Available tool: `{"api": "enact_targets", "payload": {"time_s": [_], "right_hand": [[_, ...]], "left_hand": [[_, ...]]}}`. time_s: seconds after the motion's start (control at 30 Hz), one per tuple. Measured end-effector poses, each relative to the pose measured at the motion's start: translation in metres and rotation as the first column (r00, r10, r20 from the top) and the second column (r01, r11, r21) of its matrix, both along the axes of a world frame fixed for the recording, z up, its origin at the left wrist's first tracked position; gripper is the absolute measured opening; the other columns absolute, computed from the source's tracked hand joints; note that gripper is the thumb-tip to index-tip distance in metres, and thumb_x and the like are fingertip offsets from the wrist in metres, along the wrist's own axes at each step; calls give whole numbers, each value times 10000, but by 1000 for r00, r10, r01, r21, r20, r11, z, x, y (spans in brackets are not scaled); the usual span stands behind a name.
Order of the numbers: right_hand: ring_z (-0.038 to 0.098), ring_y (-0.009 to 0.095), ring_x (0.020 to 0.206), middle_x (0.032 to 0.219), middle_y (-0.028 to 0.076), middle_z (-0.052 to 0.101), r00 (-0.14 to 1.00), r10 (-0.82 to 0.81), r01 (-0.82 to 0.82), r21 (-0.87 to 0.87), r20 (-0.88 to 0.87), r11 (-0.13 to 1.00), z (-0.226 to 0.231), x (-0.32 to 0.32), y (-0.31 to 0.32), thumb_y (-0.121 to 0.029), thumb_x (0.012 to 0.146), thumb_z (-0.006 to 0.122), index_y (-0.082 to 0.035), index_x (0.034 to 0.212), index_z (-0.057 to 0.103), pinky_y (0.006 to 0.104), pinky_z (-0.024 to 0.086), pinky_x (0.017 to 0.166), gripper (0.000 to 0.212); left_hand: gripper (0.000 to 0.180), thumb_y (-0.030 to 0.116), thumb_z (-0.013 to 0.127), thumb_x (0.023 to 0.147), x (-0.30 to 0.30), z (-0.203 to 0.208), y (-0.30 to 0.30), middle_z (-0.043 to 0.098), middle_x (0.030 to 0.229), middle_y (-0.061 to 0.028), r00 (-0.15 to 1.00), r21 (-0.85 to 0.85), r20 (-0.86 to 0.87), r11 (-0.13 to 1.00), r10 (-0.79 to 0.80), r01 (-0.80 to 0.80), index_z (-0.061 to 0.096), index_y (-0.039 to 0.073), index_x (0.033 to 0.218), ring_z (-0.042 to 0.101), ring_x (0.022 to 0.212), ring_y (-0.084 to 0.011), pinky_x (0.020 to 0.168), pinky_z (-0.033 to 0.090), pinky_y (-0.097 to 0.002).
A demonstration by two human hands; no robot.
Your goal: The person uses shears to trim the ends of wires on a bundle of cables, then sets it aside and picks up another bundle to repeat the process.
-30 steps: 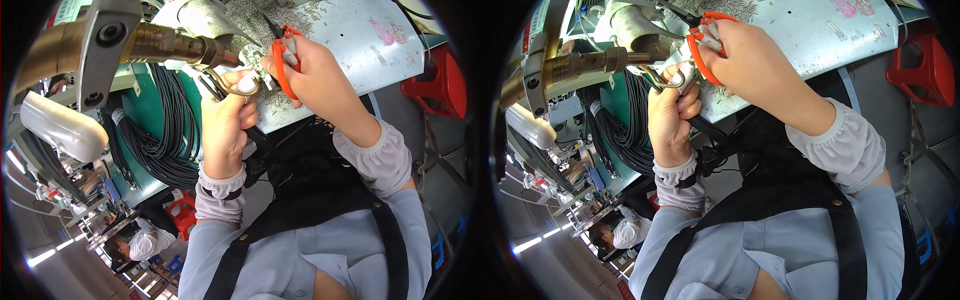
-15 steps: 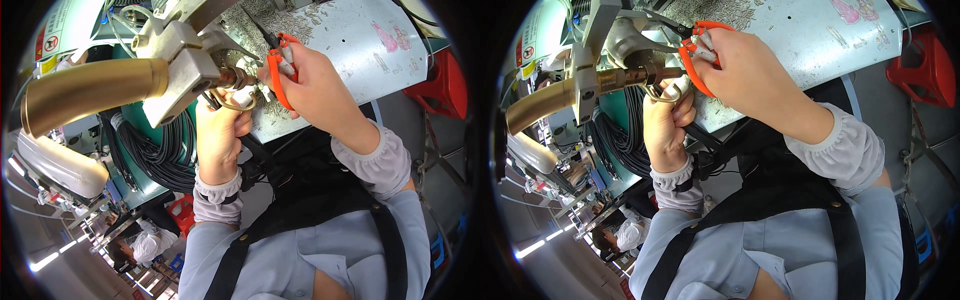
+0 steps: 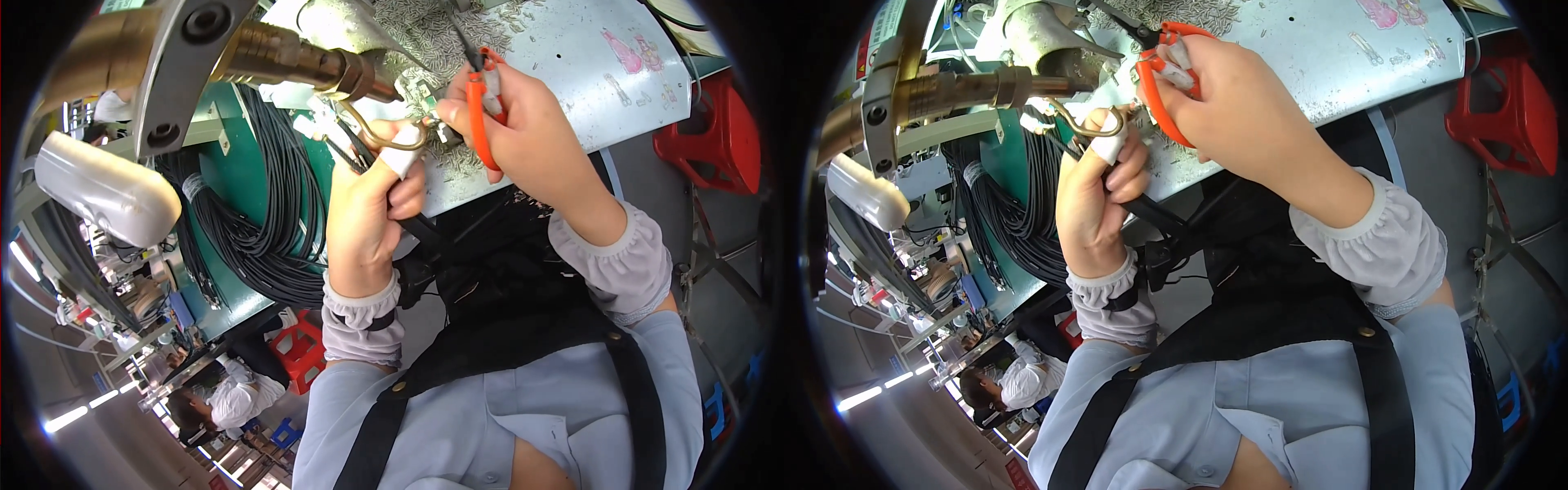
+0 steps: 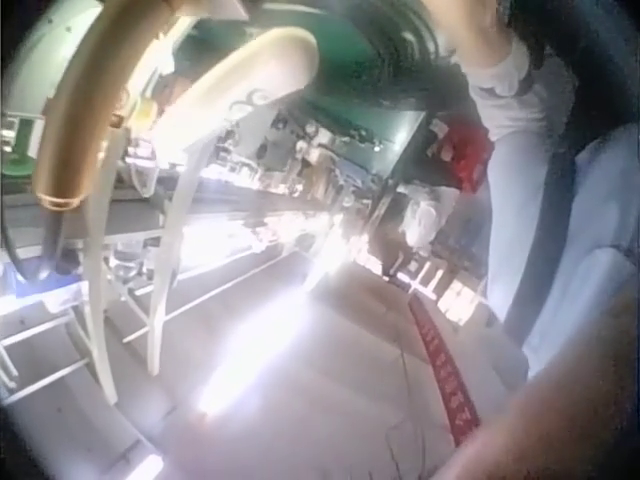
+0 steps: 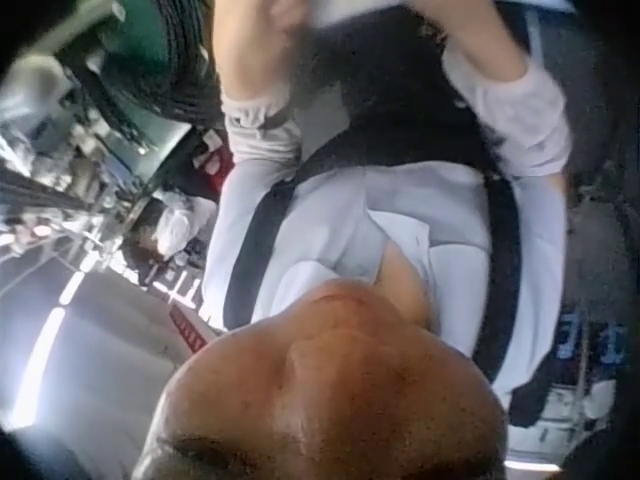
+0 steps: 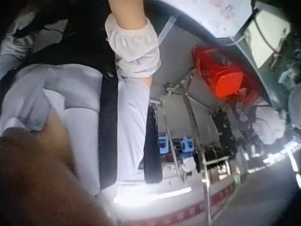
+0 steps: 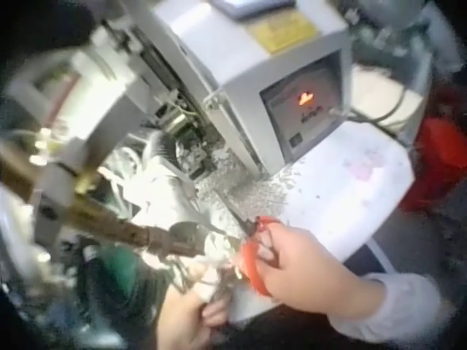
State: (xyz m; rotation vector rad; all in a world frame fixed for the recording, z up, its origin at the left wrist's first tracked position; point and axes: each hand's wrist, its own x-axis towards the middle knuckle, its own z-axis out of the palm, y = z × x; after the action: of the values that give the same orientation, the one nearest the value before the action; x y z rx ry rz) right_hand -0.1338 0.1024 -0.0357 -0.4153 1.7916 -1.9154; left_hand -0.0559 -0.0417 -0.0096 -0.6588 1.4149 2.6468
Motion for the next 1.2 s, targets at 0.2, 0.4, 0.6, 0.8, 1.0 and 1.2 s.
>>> {"api": "enact_targets", "payload": {"time_s": [0.2, 0.4, 0.6, 0.8, 1.0, 1.2], "right_hand": [[397, 35, 425, 575, -20, 436, 993, -117, 120, -154, 32, 981, 12, 12, 27, -142, 829, 555, -23, 790, 507, 171, 333, 386, 135], [421, 50, 429, 600, -8, 493, 892, -279, 190, -265, -355, 945, 10, 33, 30, -57, 812, 564, -20, 801, 514, 164, 329, 407, 63], [596, 185, 572, 615, 71, 579, 931, 170, -139, 118, -322, 983, 7, 52, 25, -113, 702, 653, -35, 812, 570, 267, 422, 432, 158], [555, 80, 563, 652, 62, 585, 979, 54, -30, -119, 197, 992, 23, 36, 32, 8, 755, 575, 5, 873, 567, 214, 424, 469, 118], [572, 121, 553, 789, 64, 640, 569, -95, 97, -48, -817, 994, -5, 28, 25, -6, 708, 607, -47, 889, 598, 209, 392, 424, 185], [631, 170, 648, 908, 61, 651, 176, -8, 68, 4, -984, 998, -8, 24, 37, -22, 652, 643, -80, 870, 620, 216, 395, 424, 227]], "left_hand": [[198, 142, 502, 868, 20, -5, 22, 520, 730, -61, 971, -302, -35, 923, 238, -237, 492, -6, 1001, 385, 433, -69, 375, 297, -169], [333, 273, 374, 929, 35, -11, 23, 525, 800, -80, 993, 129, -106, 991, 54, -40, 397, 14, 1138, 432, 501, -94, 401, 336, -178], [364, 301, 332, 936, 34, 3, 50, 520, 831, -83, 997, -26, 29, 997, 76, -75, 392, 8, 1144, 453, 546, -99, 456, 361, -190], [299, 177, 422, 902, 50, -8, 44, 559, 822, -114, 985, -309, -92, 945, -146, 111, 378, 3, 1140, 505, 572, -131, 544, 416, -233], [281, 116, 475, 860, 50, 10, 37, 573, 738, -127, 989, -167, -8, 976, -146, 143, 394, -7, 1098, 546, 563, -158, 509, 428, -236], [261, 37, 534, 803, 50, 11, 17, 577, 720, -110, 975, 164, -27, 961, -222, 224, 444, -24, 1040, 542, 537, -142, 489, 427, -207]]}}
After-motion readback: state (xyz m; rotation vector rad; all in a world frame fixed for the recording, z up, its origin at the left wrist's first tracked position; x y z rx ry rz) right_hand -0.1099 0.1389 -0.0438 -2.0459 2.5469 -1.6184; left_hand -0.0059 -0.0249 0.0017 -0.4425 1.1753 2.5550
